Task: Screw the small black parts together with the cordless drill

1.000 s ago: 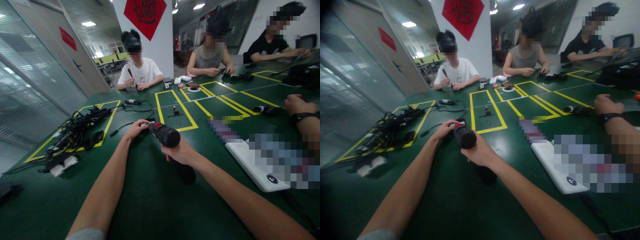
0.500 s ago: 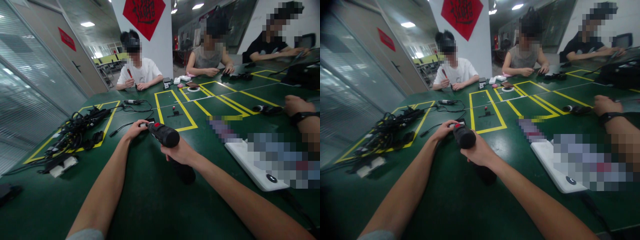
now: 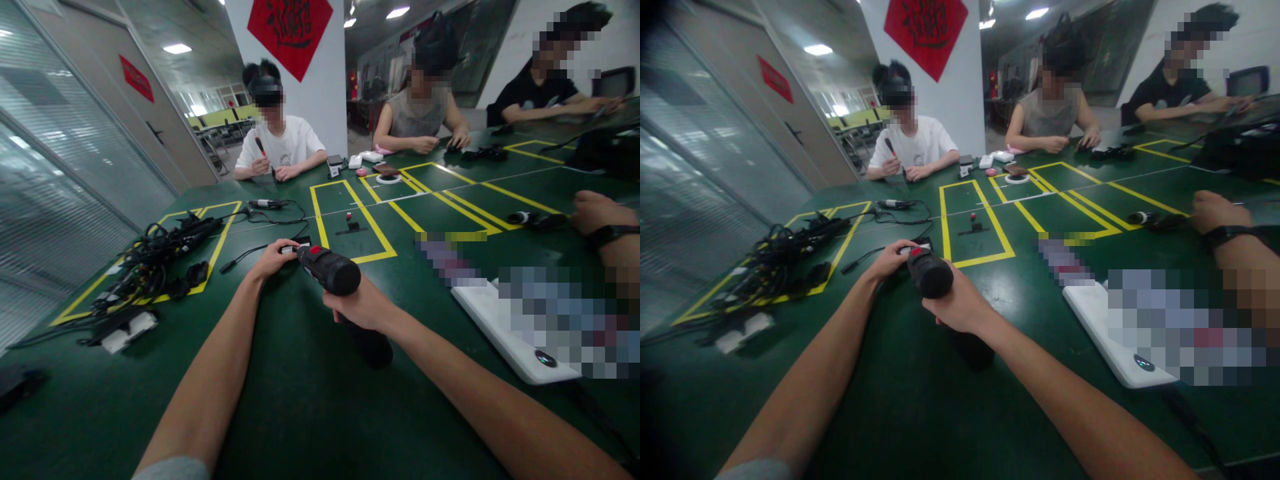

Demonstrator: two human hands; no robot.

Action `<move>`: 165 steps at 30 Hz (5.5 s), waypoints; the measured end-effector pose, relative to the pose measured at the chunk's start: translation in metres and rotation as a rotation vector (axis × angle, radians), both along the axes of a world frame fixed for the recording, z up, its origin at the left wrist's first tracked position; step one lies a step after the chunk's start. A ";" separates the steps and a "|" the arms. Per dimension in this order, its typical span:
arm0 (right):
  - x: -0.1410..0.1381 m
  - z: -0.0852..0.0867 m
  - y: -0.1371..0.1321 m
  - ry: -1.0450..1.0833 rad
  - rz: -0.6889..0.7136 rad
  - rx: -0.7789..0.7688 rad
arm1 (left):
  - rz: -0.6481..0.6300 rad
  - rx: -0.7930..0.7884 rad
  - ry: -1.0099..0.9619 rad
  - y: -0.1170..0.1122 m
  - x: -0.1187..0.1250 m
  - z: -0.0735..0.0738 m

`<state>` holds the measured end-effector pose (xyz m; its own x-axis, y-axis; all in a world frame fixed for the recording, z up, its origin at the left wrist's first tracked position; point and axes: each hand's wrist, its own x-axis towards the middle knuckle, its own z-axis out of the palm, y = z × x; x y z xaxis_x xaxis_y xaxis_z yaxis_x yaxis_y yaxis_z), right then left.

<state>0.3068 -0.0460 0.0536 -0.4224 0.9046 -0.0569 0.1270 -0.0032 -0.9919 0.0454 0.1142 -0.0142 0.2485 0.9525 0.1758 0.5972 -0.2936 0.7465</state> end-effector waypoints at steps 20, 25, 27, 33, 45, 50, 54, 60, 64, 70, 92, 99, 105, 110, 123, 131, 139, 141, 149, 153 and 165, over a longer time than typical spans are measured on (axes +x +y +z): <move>0.001 -0.001 0.001 0.009 0.014 -0.013 | -0.010 -0.013 0.000 -0.003 0.001 0.004; 0.001 -0.001 0.001 0.001 0.001 -0.009 | 0.000 -0.013 0.002 -0.004 0.001 0.004; 0.000 -0.001 0.001 -0.016 -0.001 -0.008 | -0.001 -0.007 0.004 -0.005 0.001 0.005; -0.001 0.003 -0.001 -0.026 0.007 -0.005 | -0.003 0.003 -0.005 -0.004 0.001 0.004; 0.001 -0.006 0.002 0.020 0.034 0.031 | 0.001 -0.021 0.002 -0.004 0.002 0.005; 0.001 0.002 0.000 -0.007 0.013 -0.005 | -0.007 -0.023 -0.003 -0.005 0.002 0.006; 0.001 0.007 -0.002 -0.025 -0.013 -0.023 | 0.005 -0.018 0.014 -0.006 0.004 0.008; 0.000 -0.002 0.000 0.000 0.001 0.010 | 0.020 -0.010 0.034 -0.007 0.005 0.009; 0.000 -0.005 0.001 0.015 0.023 0.017 | 0.010 -0.003 0.031 -0.006 0.004 0.009; 0.000 0.002 0.000 -0.023 0.031 -0.002 | 0.002 -0.001 0.029 -0.007 0.004 0.010; 0.002 -0.003 0.003 -0.030 -0.001 -0.014 | 0.009 -0.026 0.014 -0.005 0.002 0.005; 0.002 -0.002 0.002 -0.016 0.007 -0.011 | -0.004 -0.014 0.023 -0.004 0.002 0.006; 0.002 0.000 0.002 -0.041 0.001 -0.014 | -0.009 -0.006 0.020 -0.002 0.001 0.003; 0.002 0.000 0.002 -0.006 0.012 -0.026 | 0.002 -0.022 0.009 -0.003 0.001 0.003; 0.001 -0.007 0.004 -0.010 -0.007 -0.009 | -0.010 0.005 0.023 -0.007 0.004 0.009; 0.001 -0.007 0.004 -0.009 -0.001 0.000 | -0.001 -0.019 -0.016 -0.005 0.002 0.004; 0.001 -0.008 0.004 -0.024 0.004 0.001 | -0.008 -0.019 -0.014 -0.004 0.001 0.004; 0.001 -0.007 0.004 -0.024 0.005 0.004 | -0.014 -0.007 -0.007 -0.005 0.001 0.005; 0.002 -0.003 0.004 -0.016 0.011 -0.024 | 0.002 0.002 0.006 -0.006 0.004 0.007; 0.001 0.001 0.002 -0.044 -0.001 -0.026 | 0.004 0.008 0.011 -0.007 0.004 0.008; 0.000 -0.004 0.002 -0.010 0.031 0.006 | -0.014 0.012 0.039 -0.009 0.005 0.011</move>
<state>0.3071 -0.0443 0.0495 -0.4493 0.8916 -0.0557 0.1368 0.0071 -0.9906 0.0499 0.1056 -0.0036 0.2690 0.9467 0.1772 0.6216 -0.3112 0.7189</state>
